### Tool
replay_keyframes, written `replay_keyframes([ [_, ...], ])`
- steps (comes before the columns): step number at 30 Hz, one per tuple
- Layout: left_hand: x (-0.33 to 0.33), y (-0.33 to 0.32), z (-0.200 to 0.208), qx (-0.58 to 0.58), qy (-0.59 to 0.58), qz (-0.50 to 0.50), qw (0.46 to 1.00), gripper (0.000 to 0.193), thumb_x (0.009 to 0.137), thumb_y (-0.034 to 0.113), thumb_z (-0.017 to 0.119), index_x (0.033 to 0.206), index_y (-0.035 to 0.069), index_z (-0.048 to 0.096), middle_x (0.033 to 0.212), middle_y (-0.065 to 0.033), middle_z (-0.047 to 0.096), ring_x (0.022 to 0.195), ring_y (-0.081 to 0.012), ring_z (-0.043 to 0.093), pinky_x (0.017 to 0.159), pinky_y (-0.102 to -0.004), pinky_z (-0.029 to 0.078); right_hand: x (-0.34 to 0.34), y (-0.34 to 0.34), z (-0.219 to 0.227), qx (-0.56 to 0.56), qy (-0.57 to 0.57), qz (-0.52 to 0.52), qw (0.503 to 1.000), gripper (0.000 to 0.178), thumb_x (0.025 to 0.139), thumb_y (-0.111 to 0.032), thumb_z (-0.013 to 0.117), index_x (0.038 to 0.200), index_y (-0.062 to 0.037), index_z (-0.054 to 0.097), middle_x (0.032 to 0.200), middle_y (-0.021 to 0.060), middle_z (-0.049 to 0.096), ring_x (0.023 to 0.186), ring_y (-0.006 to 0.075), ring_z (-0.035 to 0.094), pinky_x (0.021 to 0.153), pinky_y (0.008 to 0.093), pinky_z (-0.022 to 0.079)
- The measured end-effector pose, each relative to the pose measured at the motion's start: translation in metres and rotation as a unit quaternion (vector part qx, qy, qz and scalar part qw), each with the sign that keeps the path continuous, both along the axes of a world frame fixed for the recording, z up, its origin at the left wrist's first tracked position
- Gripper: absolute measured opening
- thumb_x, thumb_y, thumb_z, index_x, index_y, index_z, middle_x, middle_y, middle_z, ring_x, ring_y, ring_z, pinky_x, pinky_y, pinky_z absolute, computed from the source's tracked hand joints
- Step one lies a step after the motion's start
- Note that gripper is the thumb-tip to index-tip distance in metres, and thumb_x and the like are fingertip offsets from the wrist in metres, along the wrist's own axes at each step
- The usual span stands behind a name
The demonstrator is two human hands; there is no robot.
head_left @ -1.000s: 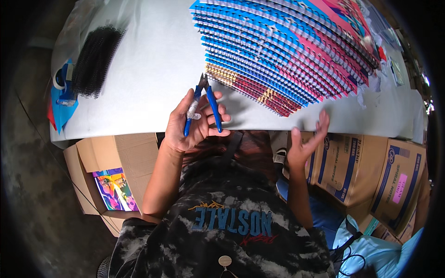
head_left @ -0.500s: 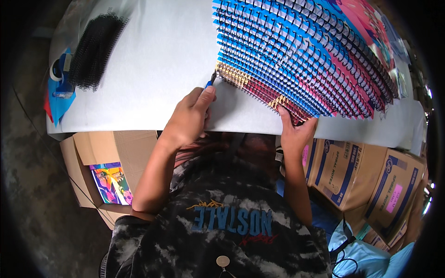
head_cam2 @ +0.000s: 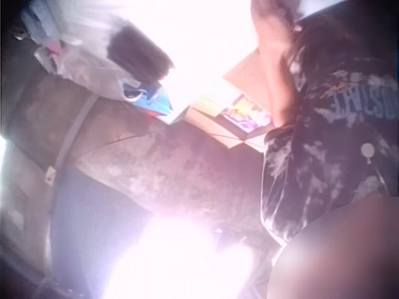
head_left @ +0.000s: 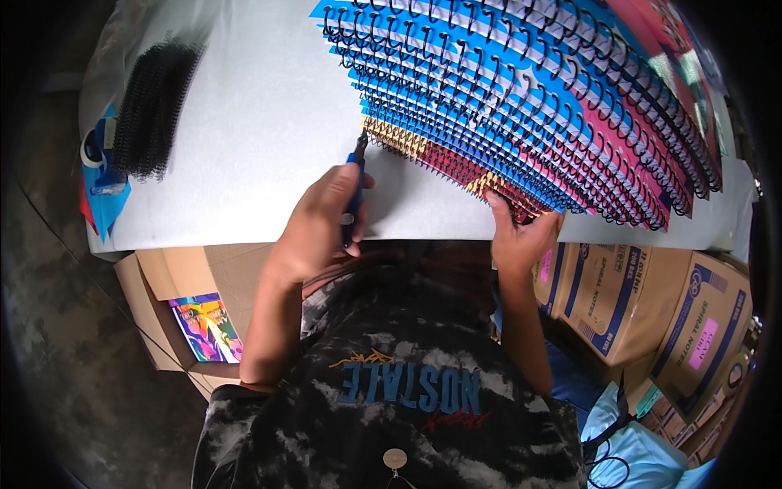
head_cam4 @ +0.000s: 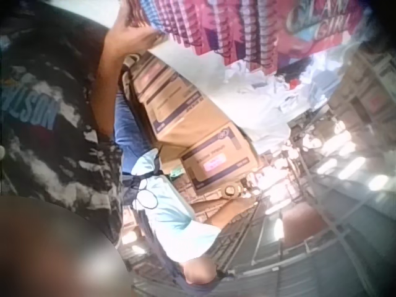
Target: The person assembles spiral-bound notebooks by inserting metal coils into pre-punched holes using pliers. They handle stacks of notebook covers and pages, align them, and secure the binding. Finished notebooks are stacked on the table.
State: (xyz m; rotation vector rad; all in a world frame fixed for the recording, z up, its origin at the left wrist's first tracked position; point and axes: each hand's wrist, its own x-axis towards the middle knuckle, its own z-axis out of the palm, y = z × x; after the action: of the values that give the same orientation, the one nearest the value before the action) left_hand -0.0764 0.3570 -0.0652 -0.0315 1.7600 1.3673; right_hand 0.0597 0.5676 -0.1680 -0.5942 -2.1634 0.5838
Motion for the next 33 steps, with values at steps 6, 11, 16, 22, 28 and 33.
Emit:
replay_keyframes([
  [6,-0.003,-0.004,0.0,-0.062,0.054,-0.07,0.994,0.053,0.096,0.045,0.03,0.113,-0.001,0.048,0.086,-0.0128,0.061,0.074,-0.0237,0.061,0.066,-0.0374,0.051,-0.002,-0.007,0.011,0.038,-0.081,-0.039,0.995,0.088,0.046,-0.055,0.084,0.102,0.0045,0.05,0.095,0.0174,0.058,0.088,0.0374,0.055,0.083,0.0474,0.041],
  [11,-0.009,-0.025,-0.028,0.271,-0.298,0.017,0.915,0.068,0.092,0.055,0.029,0.126,-0.002,0.039,0.1,-0.0213,0.059,0.095,-0.0348,0.06,0.078,-0.0455,0.052,-0.007,-0.007,0.007,0.004,-0.028,-0.045,0.999,0.086,0.049,-0.053,0.084,0.103,0.0043,0.05,0.095,0.0158,0.058,0.089,0.0367,0.056,0.084,0.0471,0.041],
  [16,-0.013,-0.028,-0.043,0.321,-0.296,0.027,0.899,0.068,0.092,0.053,0.03,0.127,-0.005,0.037,0.102,-0.0247,0.057,0.096,-0.0385,0.06,0.079,-0.0528,0.051,-0.008,-0.008,0.004,-0.001,-0.021,-0.04,0.999,0.083,0.051,-0.052,0.084,0.103,0.0038,0.051,0.093,0.0149,0.059,0.089,0.0371,0.055,0.083,0.0468,0.04],
  [22,-0.014,-0.026,-0.034,0.261,-0.256,0.05,0.93,0.061,0.094,0.049,0.029,0.117,-0.005,0.046,0.092,-0.0191,0.058,0.081,-0.0317,0.06,0.068,-0.0458,0.052,-0.009,-0.01,0.004,-0.018,-0.019,-0.05,0.998,0.085,0.049,-0.053,0.084,0.102,0.0044,0.05,0.093,0.0151,0.059,0.089,0.0375,0.055,0.083,0.0467,0.041],
  [28,-0.014,-0.02,-0.007,0.073,-0.162,0.0,0.984,0.055,0.095,0.045,0.03,0.113,-0.004,0.049,0.091,-0.0158,0.057,0.074,-0.0259,0.059,0.063,-0.0401,0.053,0.0,-0.013,0.01,-0.003,-0.108,-0.054,0.993,0.096,0.046,-0.035,0.091,0.116,0.0054,0.039,0.111,0.0213,0.052,0.101,0.0325,0.051,0.088,0.0413,0.04],
  [33,-0.019,-0.022,-0.014,0.184,-0.268,0.039,0.945,0.057,0.096,0.045,0.025,0.115,-0.004,0.048,0.093,-0.0201,0.061,0.089,-0.0313,0.063,0.073,-0.0446,0.055,-0.007,-0.019,0.022,-0.04,-0.121,-0.067,0.99,0.103,0.048,-0.036,0.09,0.123,0.0047,0.032,0.112,0.0214,0.051,0.103,0.0345,0.051,0.09,0.0423,0.04],
])
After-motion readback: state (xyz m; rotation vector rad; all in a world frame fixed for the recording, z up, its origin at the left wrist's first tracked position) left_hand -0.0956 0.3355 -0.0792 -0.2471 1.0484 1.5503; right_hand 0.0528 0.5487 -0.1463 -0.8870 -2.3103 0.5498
